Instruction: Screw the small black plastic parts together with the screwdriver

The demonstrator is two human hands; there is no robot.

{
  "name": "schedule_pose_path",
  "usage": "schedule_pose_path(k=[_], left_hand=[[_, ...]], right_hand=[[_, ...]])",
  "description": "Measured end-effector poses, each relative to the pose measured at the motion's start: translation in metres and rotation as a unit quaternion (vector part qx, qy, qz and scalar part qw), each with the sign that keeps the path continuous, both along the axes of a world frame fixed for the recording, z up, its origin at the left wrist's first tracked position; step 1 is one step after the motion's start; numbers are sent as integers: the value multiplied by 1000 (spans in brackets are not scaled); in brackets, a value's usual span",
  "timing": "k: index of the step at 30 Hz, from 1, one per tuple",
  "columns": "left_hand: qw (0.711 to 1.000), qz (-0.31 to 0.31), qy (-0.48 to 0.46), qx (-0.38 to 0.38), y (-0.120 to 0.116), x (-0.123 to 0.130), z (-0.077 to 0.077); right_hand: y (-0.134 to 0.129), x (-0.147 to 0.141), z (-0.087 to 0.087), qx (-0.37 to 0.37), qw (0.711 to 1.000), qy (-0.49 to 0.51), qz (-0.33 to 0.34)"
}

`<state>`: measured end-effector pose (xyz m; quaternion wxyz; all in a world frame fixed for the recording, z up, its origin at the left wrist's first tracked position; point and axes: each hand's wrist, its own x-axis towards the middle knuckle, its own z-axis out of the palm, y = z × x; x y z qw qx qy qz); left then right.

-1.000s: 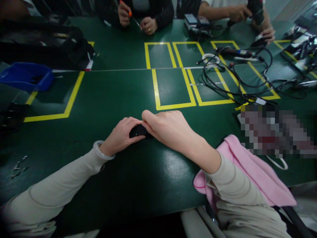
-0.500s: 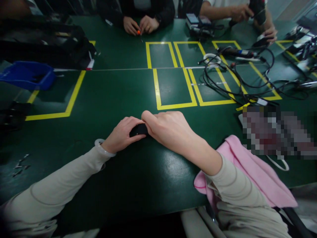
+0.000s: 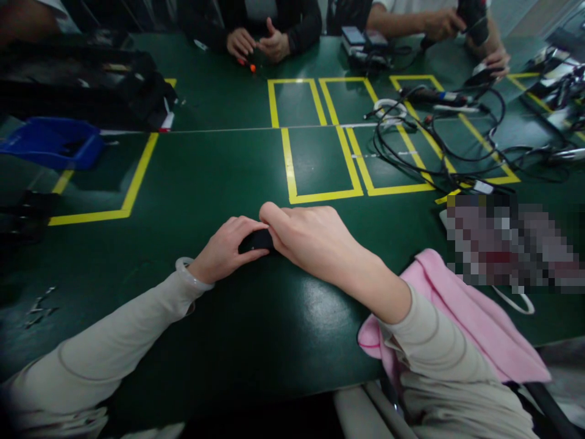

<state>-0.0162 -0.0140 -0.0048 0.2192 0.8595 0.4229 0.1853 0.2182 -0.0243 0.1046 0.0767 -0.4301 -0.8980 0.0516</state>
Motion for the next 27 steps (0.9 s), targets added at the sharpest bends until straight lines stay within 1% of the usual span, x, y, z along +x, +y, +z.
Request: schedule_pose_path(k=[3,8,13,18,21,24,27], left_hand=[[1000,-1,0,-3,0,0,0],[1000,2,0,2,1,0,0],[1000,4,-2,2,1,0,-1],[1000,2,0,-2,2,0,0],[1000,-1,2,-7,2,-1,0],[1000,0,4,-5,2,-1,0],[1000,-2,3,-4,2,-1,0]], right_hand=[[-1,-1,-1,11,999,28,11],[0,-1,-5,17,1000,5,10],[2,0,-4,4,999,34,37],[4,1,-2,-22,1000,7,13],[8,3,-3,-42,999,33,3],[10,6,-5,-46,997,69,2],[10,7,-5,-45,997,60,4]])
